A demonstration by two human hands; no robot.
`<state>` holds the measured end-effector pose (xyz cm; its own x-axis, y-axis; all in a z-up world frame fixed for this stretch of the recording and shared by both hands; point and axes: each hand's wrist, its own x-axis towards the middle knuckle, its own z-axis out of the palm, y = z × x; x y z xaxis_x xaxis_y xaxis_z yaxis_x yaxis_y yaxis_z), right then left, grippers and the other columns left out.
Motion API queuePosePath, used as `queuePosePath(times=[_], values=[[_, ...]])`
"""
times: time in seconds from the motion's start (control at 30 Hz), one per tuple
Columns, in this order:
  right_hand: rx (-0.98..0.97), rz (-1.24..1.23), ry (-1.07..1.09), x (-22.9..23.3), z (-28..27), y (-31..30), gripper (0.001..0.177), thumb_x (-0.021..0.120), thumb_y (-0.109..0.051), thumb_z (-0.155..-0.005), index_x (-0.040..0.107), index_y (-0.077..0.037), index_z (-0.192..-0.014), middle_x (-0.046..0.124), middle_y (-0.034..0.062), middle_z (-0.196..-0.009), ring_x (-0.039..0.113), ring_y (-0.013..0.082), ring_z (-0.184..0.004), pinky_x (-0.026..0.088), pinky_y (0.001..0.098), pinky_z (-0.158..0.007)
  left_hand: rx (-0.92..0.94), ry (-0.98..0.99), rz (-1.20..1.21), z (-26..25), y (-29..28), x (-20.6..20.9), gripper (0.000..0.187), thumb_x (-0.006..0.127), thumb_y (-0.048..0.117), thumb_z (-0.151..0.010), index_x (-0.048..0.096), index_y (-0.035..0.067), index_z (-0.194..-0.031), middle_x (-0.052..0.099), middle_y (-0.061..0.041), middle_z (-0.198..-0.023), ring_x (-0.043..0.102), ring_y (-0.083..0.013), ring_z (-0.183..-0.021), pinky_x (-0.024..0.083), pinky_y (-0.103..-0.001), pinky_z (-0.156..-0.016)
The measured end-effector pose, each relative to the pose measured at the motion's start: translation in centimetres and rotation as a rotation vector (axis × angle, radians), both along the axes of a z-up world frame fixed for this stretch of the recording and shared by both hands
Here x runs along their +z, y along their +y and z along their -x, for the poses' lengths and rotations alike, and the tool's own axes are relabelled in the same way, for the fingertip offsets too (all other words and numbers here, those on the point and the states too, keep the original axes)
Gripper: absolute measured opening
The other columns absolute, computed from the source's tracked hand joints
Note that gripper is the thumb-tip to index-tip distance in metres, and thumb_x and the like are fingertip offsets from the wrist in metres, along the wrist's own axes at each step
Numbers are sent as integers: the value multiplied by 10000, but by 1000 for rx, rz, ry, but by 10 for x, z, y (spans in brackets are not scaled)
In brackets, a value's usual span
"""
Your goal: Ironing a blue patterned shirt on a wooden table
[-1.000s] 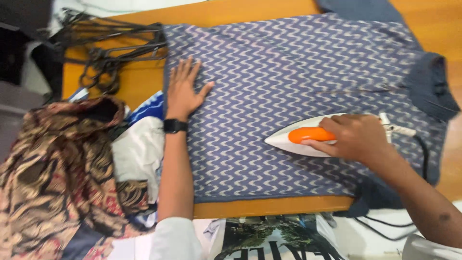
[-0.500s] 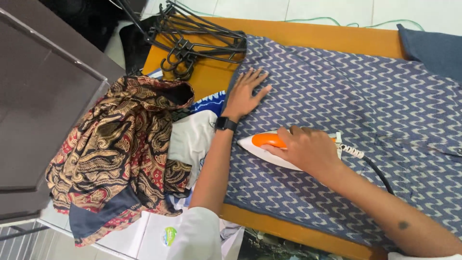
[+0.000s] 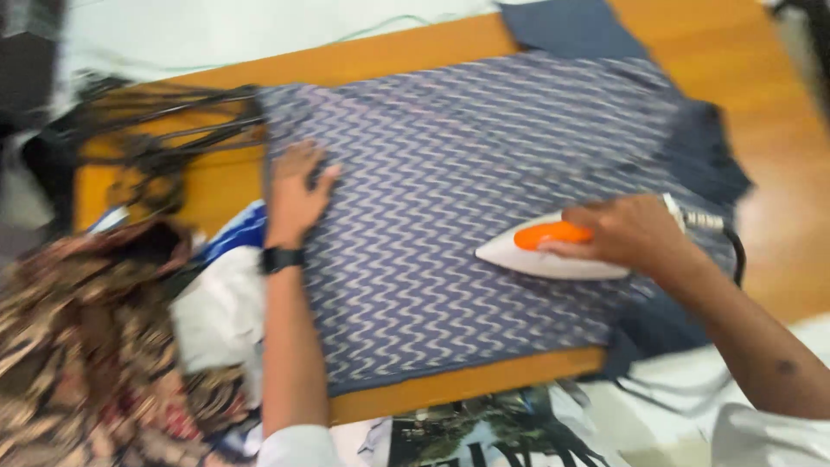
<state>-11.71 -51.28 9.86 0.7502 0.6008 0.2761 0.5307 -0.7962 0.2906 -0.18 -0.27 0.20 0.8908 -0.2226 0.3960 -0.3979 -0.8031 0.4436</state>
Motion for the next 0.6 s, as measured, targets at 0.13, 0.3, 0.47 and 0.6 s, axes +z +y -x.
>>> queuePosePath(times=[0.13, 0.3, 0.47, 0.6], values=[[-51, 30, 3, 11, 6, -80, 593, 665, -789, -892, 555, -239, -700, 537, -24, -505, 521, 169, -423, 284, 325, -430, -1, 136, -4, 3, -8, 14, 519, 541, 430, -1061, 605, 93, -1450, 462, -191, -1585, 343, -430, -1491, 185, -575, -1211], [-143, -52, -34, 6, 0, -113, 527, 715, -716, -918, 649, -223, -744, 590, -48, -610, 565, 169, -528, 321, 322, -456, 35, 87, -36, 10, -4, 16, 554, 510, 463, -1078, 609, 70, -1456, 475, -191, -1583, 354, -419, -1491, 224, -562, -1204], [-159, -78, -48, -2, -6, -88, 414, 701, -705, -899, 685, -295, -851, 669, -74, -702, 697, 210, -668, 437, 360, -518, 78, 118, -24, 3, -4, 3, 539, 540, 465, -1052, 613, 101, -1443, 474, -173, -1579, 353, -397, -1492, 191, -562, -1213], [-64, -105, -162, -6, -16, -38, 444, 726, -785, -862, 744, -341, -871, 612, -47, -589, 666, 140, -612, 380, 296, -486, 46, -37, 16, 2, 0, -3, 457, 614, 411, -1030, 673, 103, -1361, 584, -188, -1476, 479, -416, -1403, 294, -515, -1178]])
